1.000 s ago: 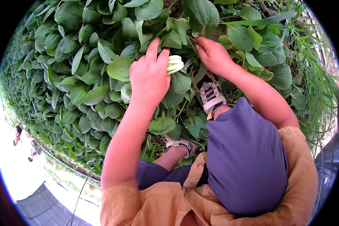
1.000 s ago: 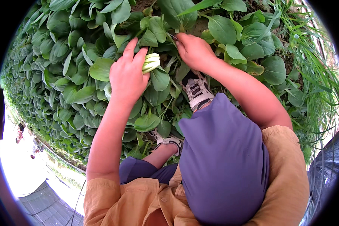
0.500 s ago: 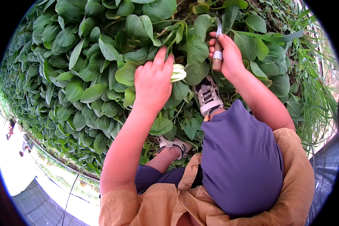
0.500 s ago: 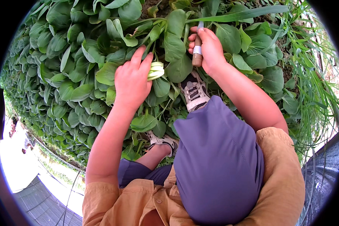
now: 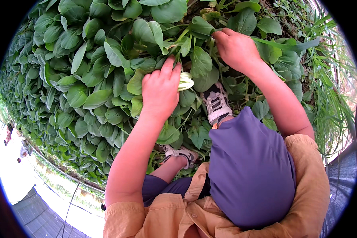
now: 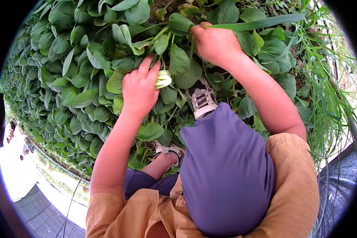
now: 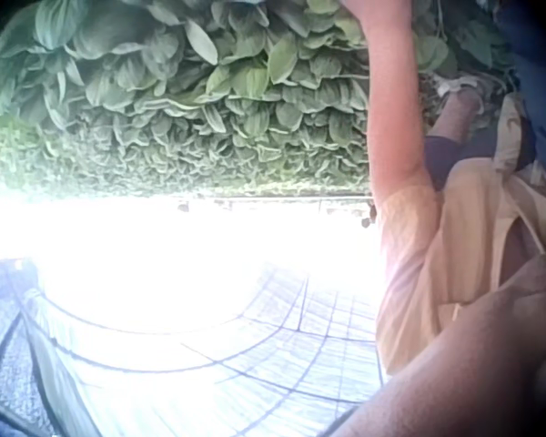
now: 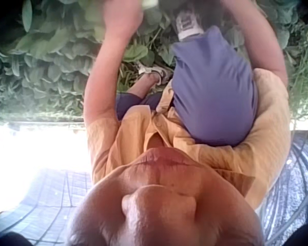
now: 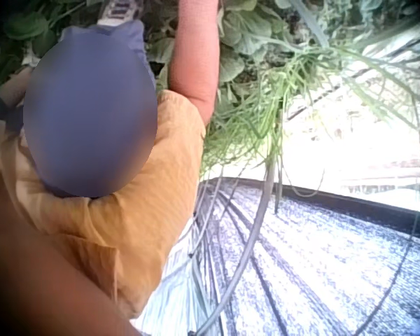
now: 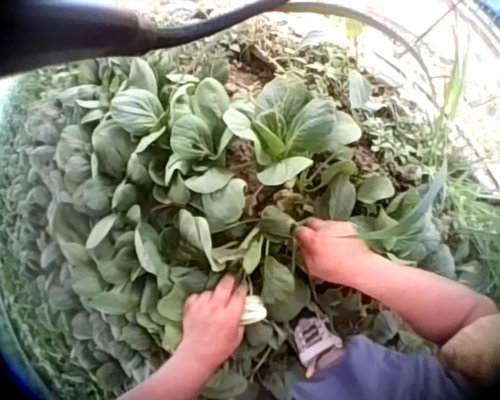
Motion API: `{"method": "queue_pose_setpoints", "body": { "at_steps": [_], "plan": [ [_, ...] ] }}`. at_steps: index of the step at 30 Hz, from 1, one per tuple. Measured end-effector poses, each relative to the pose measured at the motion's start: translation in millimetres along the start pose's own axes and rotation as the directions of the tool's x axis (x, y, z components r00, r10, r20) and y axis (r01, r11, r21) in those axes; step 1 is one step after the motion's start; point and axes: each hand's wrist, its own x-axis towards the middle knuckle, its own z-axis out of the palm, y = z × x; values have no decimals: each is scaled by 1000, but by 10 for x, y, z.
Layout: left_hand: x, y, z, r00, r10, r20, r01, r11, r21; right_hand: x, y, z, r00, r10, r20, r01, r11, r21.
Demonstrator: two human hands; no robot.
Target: The person harvests leafy green vegetables by cutting them at the base with a knife and placing them into a green plastic basket. The person repeatedly selects bunches of vegetables, cuts them, and adds them to the basket, which gradually fills up.
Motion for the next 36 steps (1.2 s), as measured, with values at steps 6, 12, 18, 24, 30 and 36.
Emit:
{"method": "queue_pose_setpoints", "body": {
  "at_steps": [6, 12, 18, 24, 30, 36],
  "plan": [
    [-3, -6, 26, 1000, -3, -12, 3, 1000, -15, 69, 41, 34, 984, -141, -111, 140, 990, -11],
    [0, 23, -5, 999, -32, 25, 33, 998, -52, 262, 82, 168, 998, -19, -52, 18, 1000, -17],
    [-30, 15, 18, 999, -36, 30, 37, 998, -42, 291, 156, 183, 988, 88, 129, -99, 992, 80],
    [-32, 9, 52, 999, -37, 16, 38, 999, -35, 359, 51, 172, 962, 120, 246, -128, 992, 18],
    [-110, -24, 123, 999, -47, -1, 47, 997, -54, 437, 1, 324, 935, 104, 340, -96, 995, -39],
    [-130, -30, 3, 992, -17, -121, -3, 987, -162, 45, 67, 353, 965, 262, -26, -209, 822, 529]
  ]
}}
